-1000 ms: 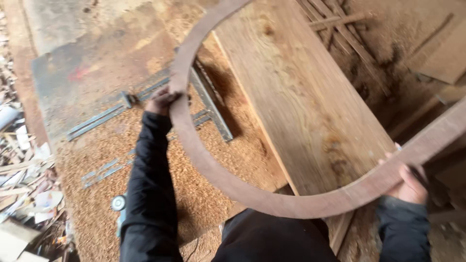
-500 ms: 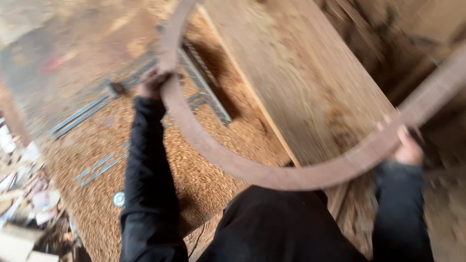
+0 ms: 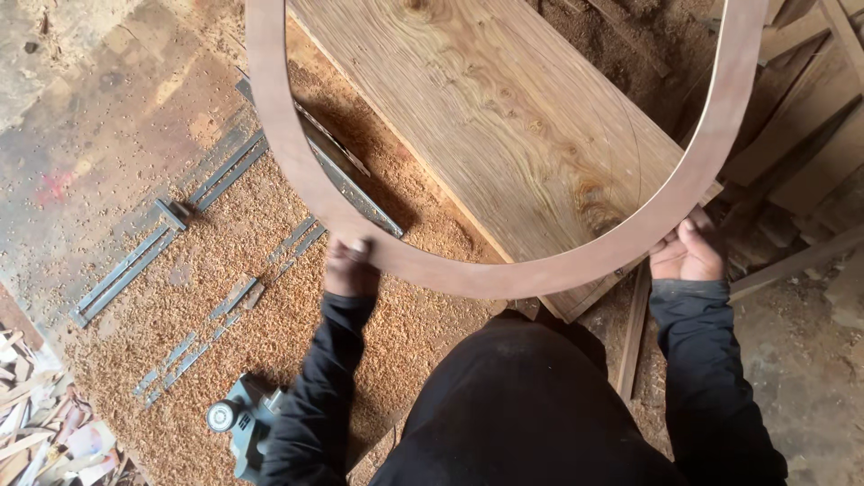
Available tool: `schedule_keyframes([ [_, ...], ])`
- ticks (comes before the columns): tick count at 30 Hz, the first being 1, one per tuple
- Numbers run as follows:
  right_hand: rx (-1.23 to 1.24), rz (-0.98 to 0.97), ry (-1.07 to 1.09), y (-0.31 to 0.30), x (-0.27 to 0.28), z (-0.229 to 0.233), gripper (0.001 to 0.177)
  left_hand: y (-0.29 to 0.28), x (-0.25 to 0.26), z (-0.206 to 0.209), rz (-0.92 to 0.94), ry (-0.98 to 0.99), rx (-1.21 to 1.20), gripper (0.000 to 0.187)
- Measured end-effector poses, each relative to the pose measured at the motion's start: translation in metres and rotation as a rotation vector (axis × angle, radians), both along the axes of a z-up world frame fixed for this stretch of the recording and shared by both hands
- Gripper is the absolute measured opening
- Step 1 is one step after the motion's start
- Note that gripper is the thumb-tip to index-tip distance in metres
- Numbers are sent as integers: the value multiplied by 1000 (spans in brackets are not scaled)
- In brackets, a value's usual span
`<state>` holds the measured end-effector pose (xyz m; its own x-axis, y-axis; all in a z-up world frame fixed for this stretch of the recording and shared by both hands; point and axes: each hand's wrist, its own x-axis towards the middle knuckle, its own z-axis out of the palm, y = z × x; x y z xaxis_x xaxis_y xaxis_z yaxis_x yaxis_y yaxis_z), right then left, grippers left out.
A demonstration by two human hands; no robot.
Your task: The person uses a curved wooden template to trace a U-shaped outline onto a large wooden plank with a pencil. They repeatedly reposition the template to ensure the entire curve is marked accurately on the wood surface.
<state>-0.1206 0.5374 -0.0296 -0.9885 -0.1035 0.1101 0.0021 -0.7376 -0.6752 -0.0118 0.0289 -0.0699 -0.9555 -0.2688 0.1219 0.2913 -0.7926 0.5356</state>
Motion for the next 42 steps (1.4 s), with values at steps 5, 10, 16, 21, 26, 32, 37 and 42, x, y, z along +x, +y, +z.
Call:
schedule_keyframes([
  [5, 112, -62, -30, -20, 18, 20, 49, 66, 13, -4, -73, -128, 158, 26],
  [10, 118, -88, -13, -17, 31, 26, 54, 80, 25, -19, -117, -94, 223, 27],
  [16, 178, -160, -70, 0, 46, 9, 47, 81, 35, -33, -178, -77, 228, 28],
  [21, 255, -263, -109, 3, 43, -12, 49, 91, 43, -38, -205, -201, 198, 27],
  [26, 490, -283, -219, 20, 6, -59, 50, 98, 57, -45, -264, -160, 217, 25],
  [32, 672, -359, -74, 28, -44, -128, 49, 103, 78, -61, -202, -282, 198, 30],
  [37, 608, -325, -43, 27, -50, -134, 49, 100, 86, -76, -202, -226, 237, 28],
  [42, 543, -205, -192, 8, -41, -96, 44, 100, 85, -75, -211, -146, 235, 27],
])
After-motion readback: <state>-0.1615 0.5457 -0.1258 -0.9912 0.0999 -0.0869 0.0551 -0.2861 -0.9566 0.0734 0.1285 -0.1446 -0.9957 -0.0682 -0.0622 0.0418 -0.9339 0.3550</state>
